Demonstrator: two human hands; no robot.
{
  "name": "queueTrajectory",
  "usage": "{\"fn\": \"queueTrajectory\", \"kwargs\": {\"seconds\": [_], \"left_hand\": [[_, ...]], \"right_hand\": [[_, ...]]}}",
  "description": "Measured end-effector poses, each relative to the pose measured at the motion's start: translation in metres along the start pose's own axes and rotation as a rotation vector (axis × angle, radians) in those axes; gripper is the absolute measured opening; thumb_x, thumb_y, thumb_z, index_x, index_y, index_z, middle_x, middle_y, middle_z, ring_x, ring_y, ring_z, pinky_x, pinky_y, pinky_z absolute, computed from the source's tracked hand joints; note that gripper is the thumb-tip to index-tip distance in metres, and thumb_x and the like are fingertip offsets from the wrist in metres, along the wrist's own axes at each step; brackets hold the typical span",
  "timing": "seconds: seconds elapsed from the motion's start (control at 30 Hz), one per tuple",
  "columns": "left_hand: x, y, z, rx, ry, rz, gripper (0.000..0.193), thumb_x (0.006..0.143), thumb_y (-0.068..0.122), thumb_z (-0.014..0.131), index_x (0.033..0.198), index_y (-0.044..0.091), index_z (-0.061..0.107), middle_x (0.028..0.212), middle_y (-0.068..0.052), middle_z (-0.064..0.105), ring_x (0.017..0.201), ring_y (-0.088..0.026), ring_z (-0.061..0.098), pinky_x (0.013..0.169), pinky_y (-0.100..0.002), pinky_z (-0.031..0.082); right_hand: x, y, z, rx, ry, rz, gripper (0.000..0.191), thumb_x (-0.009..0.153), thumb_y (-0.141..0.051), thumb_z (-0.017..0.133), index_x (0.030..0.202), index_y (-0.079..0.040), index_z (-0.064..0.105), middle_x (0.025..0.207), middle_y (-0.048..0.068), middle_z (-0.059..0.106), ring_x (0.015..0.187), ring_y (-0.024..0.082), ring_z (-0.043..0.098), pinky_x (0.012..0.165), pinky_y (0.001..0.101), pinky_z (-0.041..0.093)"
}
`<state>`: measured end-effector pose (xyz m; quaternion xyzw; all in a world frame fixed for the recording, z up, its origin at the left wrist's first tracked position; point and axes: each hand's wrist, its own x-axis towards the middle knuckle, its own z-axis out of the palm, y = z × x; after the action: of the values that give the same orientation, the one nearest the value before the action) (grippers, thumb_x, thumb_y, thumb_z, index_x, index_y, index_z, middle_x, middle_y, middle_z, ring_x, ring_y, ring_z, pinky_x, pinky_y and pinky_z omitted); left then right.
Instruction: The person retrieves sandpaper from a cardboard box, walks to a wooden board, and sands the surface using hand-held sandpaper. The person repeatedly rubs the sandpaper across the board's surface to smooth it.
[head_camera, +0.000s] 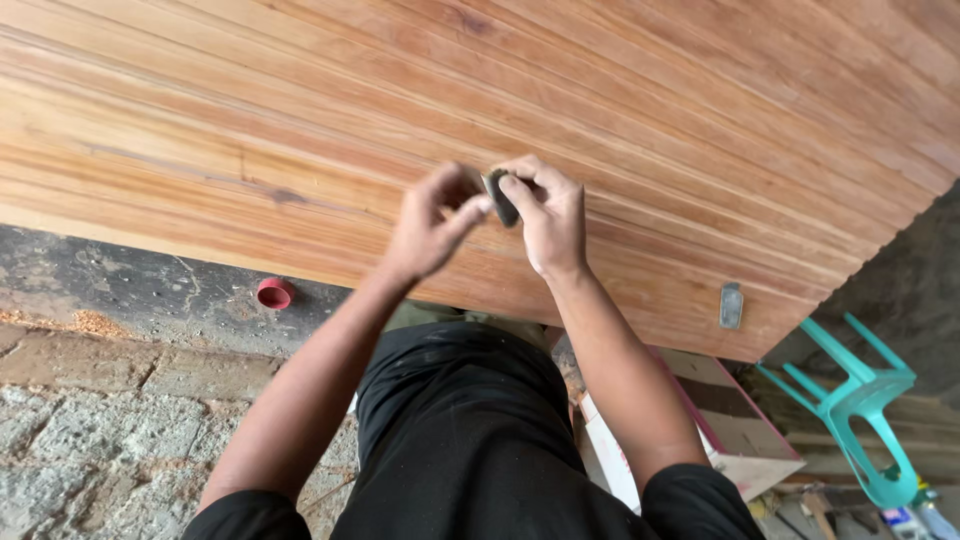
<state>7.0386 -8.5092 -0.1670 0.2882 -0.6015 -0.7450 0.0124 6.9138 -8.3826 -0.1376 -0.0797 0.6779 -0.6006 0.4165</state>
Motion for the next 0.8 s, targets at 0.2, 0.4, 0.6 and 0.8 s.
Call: {"fn": "queueTrajectory", "kwargs": {"seconds": [0.2,0.4,0.6,0.8], "left_hand": [[-0.006,0.015,0.026,-0.203,-0.048,-0.153,0.024,0.100,0.019,0.069,0.085,0.002,0.064,0.069,0.001,0.059,0.065,-0.004,0.051,0.058,-0.024,0.042],[-0.008,0.014,0.039,-0.102,-0.011,-0.142,0.028,0.098,0.018,0.068,0.076,0.002,0.064,0.063,0.000,0.059,0.061,-0.004,0.051,0.053,-0.025,0.041],[-0.009,0.009,0.044,-0.143,-0.115,-0.100,0.031,0.104,0.021,0.062,0.079,0.002,0.066,0.064,0.000,0.060,0.061,-0.005,0.054,0.055,-0.025,0.045],[0.002,0.000,0.060,0.064,-0.054,-0.075,0.037,0.107,0.025,0.064,0.081,-0.002,0.063,0.065,-0.006,0.058,0.062,-0.010,0.050,0.055,-0.030,0.042]], "right_hand": [[-0.027,-0.012,-0.019,0.224,-0.036,0.200,0.017,0.099,-0.002,0.059,0.111,0.003,0.071,0.092,0.007,0.072,0.076,0.012,0.065,0.068,0.0258,0.053],[-0.048,-0.006,-0.039,0.163,-0.107,0.216,0.013,0.093,0.008,0.066,0.105,0.006,0.066,0.090,0.009,0.069,0.074,0.013,0.064,0.066,0.0275,0.053],[-0.053,0.005,-0.054,0.154,-0.149,0.214,0.009,0.093,0.006,0.066,0.103,0.004,0.066,0.089,0.007,0.068,0.075,0.011,0.064,0.066,0.0266,0.054],[-0.032,0.014,-0.065,0.109,-0.086,0.144,0.008,0.099,-0.001,0.064,0.105,0.001,0.068,0.087,0.005,0.069,0.075,0.009,0.061,0.066,0.0243,0.051]]}}
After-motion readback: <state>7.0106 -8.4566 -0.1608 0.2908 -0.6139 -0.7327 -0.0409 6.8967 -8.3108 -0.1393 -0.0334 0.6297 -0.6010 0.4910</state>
